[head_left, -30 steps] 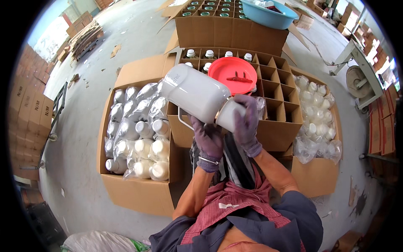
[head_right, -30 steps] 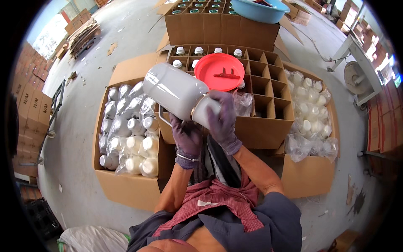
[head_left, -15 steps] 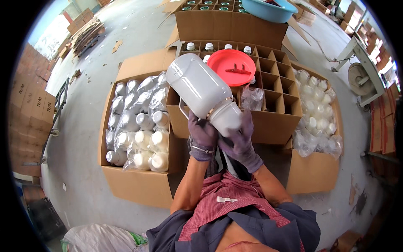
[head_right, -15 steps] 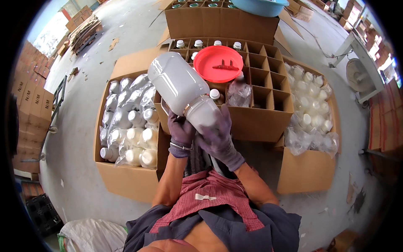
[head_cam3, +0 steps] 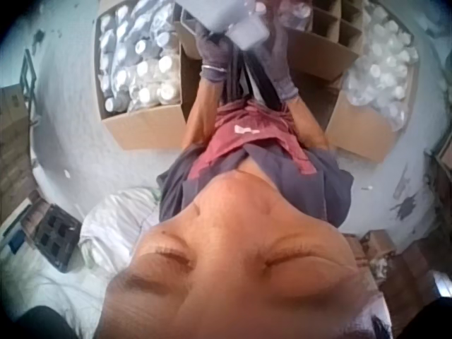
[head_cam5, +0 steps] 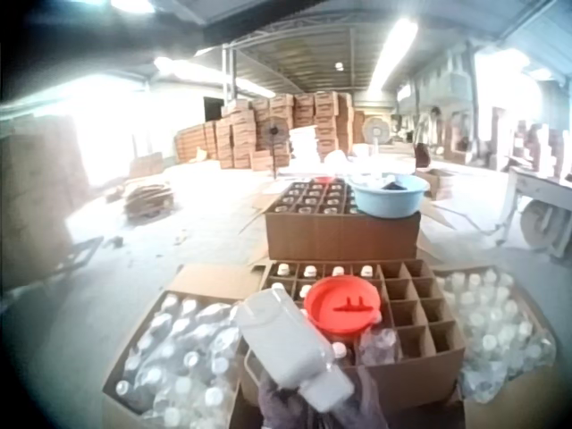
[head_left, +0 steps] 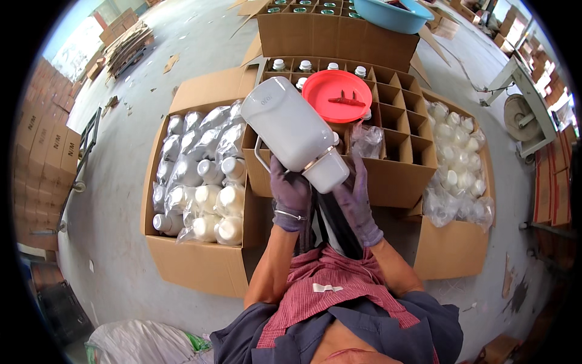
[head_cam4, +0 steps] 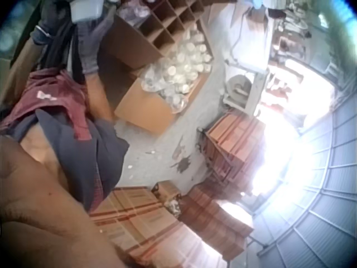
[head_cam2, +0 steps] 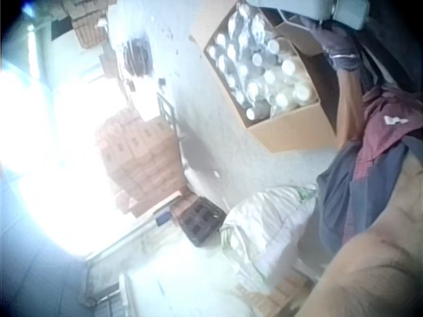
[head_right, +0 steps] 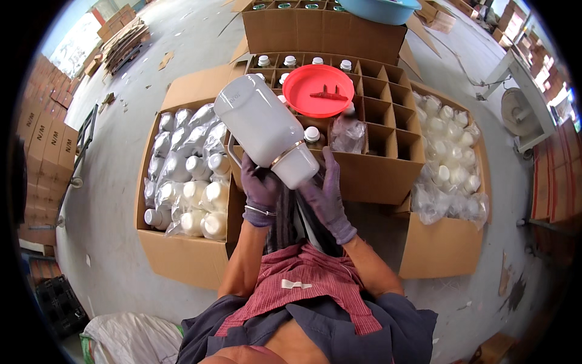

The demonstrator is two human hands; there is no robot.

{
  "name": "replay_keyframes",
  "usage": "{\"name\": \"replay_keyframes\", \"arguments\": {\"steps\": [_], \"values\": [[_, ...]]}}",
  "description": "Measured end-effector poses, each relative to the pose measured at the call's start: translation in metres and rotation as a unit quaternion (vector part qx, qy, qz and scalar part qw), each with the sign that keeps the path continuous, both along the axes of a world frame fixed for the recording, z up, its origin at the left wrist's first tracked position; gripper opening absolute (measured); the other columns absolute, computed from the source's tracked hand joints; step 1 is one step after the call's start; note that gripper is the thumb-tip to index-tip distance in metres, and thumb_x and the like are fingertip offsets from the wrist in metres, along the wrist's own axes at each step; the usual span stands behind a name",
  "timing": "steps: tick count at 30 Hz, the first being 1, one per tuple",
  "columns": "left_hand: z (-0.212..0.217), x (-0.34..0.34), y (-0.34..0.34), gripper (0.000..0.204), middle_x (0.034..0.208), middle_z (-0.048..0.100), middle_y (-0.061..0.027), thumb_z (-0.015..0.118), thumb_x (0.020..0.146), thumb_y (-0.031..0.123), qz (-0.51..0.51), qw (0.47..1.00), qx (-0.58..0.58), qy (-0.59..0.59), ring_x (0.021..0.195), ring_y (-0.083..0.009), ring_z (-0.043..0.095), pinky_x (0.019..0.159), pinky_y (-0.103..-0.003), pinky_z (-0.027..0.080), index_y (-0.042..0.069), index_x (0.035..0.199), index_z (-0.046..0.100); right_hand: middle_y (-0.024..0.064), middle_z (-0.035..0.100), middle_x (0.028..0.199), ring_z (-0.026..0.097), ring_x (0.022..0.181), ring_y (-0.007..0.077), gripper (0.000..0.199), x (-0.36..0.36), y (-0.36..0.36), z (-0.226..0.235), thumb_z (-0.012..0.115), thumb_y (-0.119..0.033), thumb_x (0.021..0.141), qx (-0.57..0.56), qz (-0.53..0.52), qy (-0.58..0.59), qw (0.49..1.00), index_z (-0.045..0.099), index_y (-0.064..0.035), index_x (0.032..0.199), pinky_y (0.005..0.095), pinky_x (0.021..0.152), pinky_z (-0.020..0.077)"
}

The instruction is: The person places white plastic bottles into a partitioned cardboard box, removes plastic bags from bottles, and arranges them in rows.

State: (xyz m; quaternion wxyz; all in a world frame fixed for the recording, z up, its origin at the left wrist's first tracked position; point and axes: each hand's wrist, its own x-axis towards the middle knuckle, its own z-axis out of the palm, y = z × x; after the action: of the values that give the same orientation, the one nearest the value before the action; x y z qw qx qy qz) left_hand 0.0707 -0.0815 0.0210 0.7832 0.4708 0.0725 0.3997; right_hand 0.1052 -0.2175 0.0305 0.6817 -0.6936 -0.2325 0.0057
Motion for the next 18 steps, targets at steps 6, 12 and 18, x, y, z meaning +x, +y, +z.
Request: {"name": "replay_keyframes", "arguments": {"steps": [6, 12, 18], "values": [[0.011, 0.004, 0.017, 0.031, 0.119, 0.057, -0.0096, 0.042, 0.097, 0.013, 0.018, 1.000, 0.010, 0.006, 0.113, -0.0197, 0.055, 0.096, -0.035, 0.046, 0.002, 0.124, 0.052, 0.0089, 0.066, 0.098, 0.065, 0.085, 0.0180, 0.046, 0.007, 0.013, 0.013, 0.051, -0.040, 0.098, 0.284, 0.241, 0.504, 0.779, 0.049, -0.0058, 0.129, 0.0293, 0.077, 0.0548], [-0.007, -0.040, 0.094, 0.031, 0.117, 0.062, -0.0099, 0.042, 0.098, 0.014, -0.012, 0.996, -0.025, 0.084, 0.105, -0.0189, 0.061, 0.089, -0.034, 0.051, 0.002, 0.123, 0.056, 0.0114, 0.063, 0.110, 0.064, 0.093, 0.0234, 0.040, 0.102, 0.033, -0.014, 0.061, -0.028, 0.092, -0.183, 0.320, -0.057, 0.928, 0.052, -0.0084, 0.126, 0.0356, 0.075, 0.0555], [-0.013, -0.097, 0.107, 0.035, 0.094, 0.070, -0.0135, 0.048, 0.097, 0.028, 0.038, 0.804, 0.500, 0.319, 0.082, -0.0207, 0.067, 0.072, -0.040, 0.053, -0.002, 0.105, 0.066, 0.0141, 0.060, 0.116, 0.061, 0.106, 0.0319, 0.038, 0.275, 0.081, -0.022, 0.065, -0.026, 0.083, -0.620, -0.002, -0.295, 0.727, 0.059, -0.0090, 0.116, 0.0390, 0.086, 0.0521]]}}
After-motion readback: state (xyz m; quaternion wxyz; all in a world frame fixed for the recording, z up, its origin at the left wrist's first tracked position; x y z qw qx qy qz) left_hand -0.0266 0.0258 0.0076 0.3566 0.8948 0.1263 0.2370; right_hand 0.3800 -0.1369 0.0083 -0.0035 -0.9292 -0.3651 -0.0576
